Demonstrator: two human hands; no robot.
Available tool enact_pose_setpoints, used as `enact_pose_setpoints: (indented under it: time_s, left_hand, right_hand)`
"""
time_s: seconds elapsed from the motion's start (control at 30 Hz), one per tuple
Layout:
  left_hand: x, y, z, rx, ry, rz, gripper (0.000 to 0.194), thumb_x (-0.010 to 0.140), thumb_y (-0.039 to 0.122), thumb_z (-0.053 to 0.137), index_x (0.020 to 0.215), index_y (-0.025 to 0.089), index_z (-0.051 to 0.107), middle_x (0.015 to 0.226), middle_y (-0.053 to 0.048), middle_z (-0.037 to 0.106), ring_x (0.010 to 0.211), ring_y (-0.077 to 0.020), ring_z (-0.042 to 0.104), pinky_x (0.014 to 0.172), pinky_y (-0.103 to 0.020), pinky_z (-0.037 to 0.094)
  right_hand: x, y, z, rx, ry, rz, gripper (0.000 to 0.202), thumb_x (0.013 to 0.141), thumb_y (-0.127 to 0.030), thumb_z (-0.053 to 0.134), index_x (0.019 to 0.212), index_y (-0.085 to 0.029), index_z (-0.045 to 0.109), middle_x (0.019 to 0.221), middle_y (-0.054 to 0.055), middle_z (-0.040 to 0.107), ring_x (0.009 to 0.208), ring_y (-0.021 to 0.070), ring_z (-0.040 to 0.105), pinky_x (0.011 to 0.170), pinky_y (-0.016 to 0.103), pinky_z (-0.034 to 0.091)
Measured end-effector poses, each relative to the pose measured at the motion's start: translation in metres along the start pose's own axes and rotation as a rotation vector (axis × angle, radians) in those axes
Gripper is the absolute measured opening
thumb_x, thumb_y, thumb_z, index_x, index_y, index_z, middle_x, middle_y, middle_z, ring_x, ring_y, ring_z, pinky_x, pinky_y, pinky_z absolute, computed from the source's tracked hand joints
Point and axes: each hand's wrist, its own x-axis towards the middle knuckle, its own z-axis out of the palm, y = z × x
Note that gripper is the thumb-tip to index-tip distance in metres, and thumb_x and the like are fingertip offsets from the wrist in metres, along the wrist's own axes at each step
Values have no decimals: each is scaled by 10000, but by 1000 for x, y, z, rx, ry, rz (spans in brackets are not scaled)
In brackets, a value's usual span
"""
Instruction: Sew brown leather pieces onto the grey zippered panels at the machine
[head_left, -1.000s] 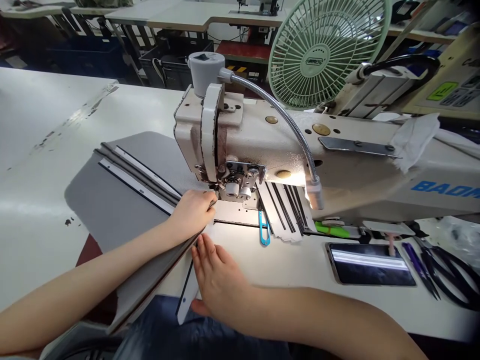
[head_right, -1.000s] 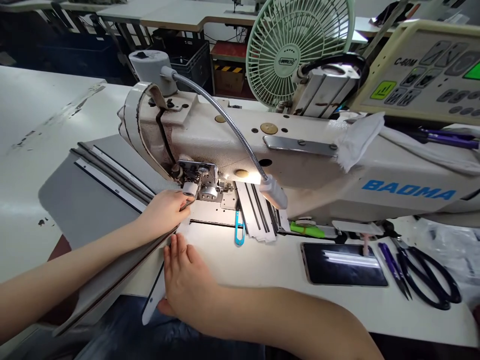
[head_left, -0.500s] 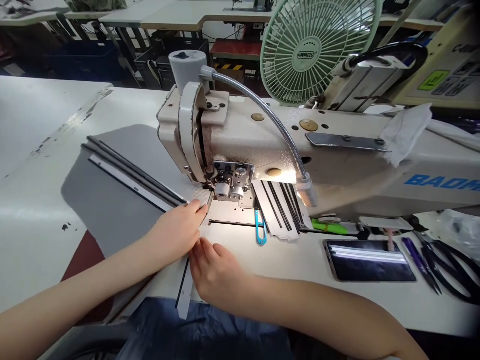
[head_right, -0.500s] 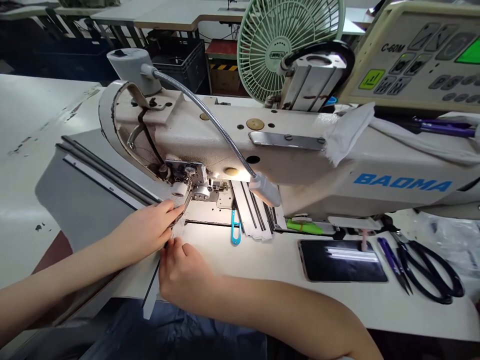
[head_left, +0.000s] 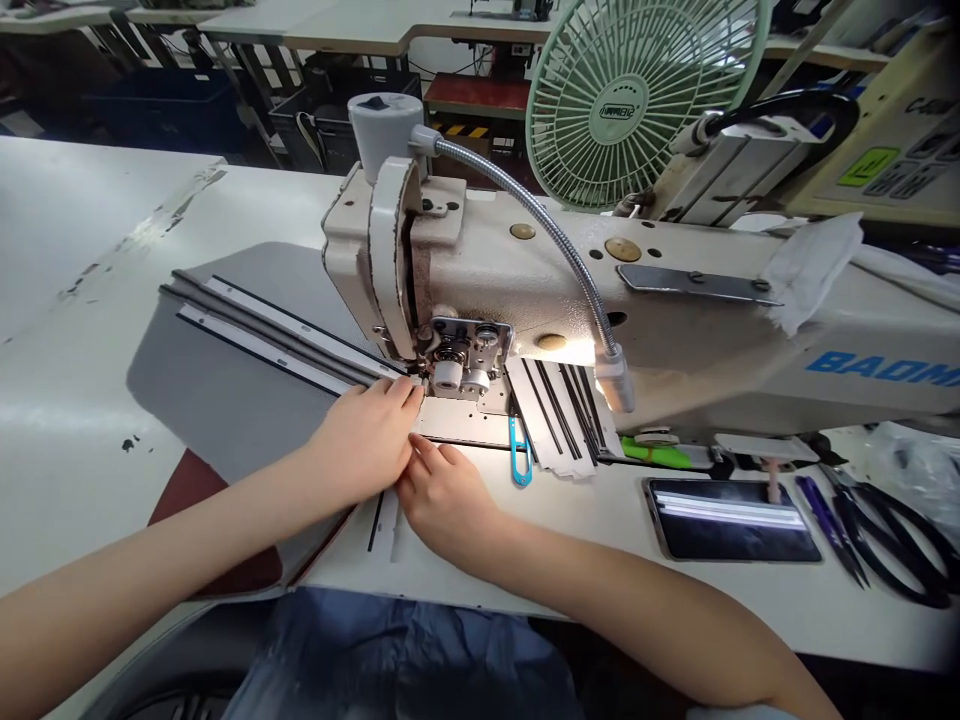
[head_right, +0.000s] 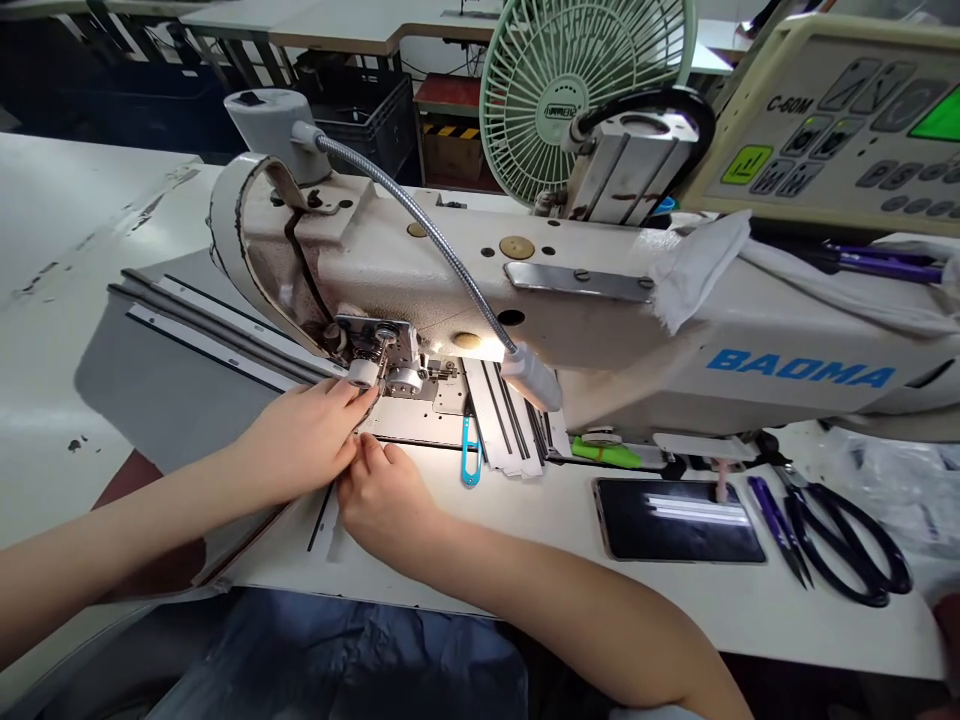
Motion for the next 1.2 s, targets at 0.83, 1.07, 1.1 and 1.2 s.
enact_pose_setpoints:
  time_s: [0.83, 1.07, 1.1, 1.2]
  left_hand:
    - [10, -10, 15, -387, -30, -89, 530, 878, 146, 353, 1397, 127, 455, 1287, -142, 593, 1113, -262, 616, 910, -358, 496]
    - [1, -6, 12, -272, -82, -80, 559, 901, 143, 332, 1457, 104, 372, 1289, -158, 590, 1074, -268, 635, 869, -360, 501]
    - [4, -6, 12, -272, -84, -74, 552, 897, 126, 329, 1445, 92, 381, 1305, -162, 581, 1092, -262, 628, 884, -350, 494]
    - [14, -5, 13, -264, -81, -79, 487, 889, 110, 341, 1359, 99, 468, 1261, -151, 604, 1044, -254, 641, 842, -337, 494]
  right_hand:
    - [2, 10, 3, -49, -49, 9, 283, 943, -66, 444, 1098, -27, 678, 1134, 201, 689, 1133, 291, 605, 746, 362, 545]
    - [-4, 1, 5, -42, 10, -44, 260, 931, -49, 445, 1020, -31, 688, 1056, 196, 706, 1018, 270, 635, 744, 364, 530]
    - [-3, 1, 4, -28, 1, -42, 256, 928, -46, 444, 995, -40, 691, 1025, 189, 711, 992, 263, 636, 720, 355, 524]
    - [1, 4, 3, -1, -11, -27, 250, 922, -39, 445, 951, -60, 692, 987, 180, 709, 955, 253, 626, 684, 343, 506]
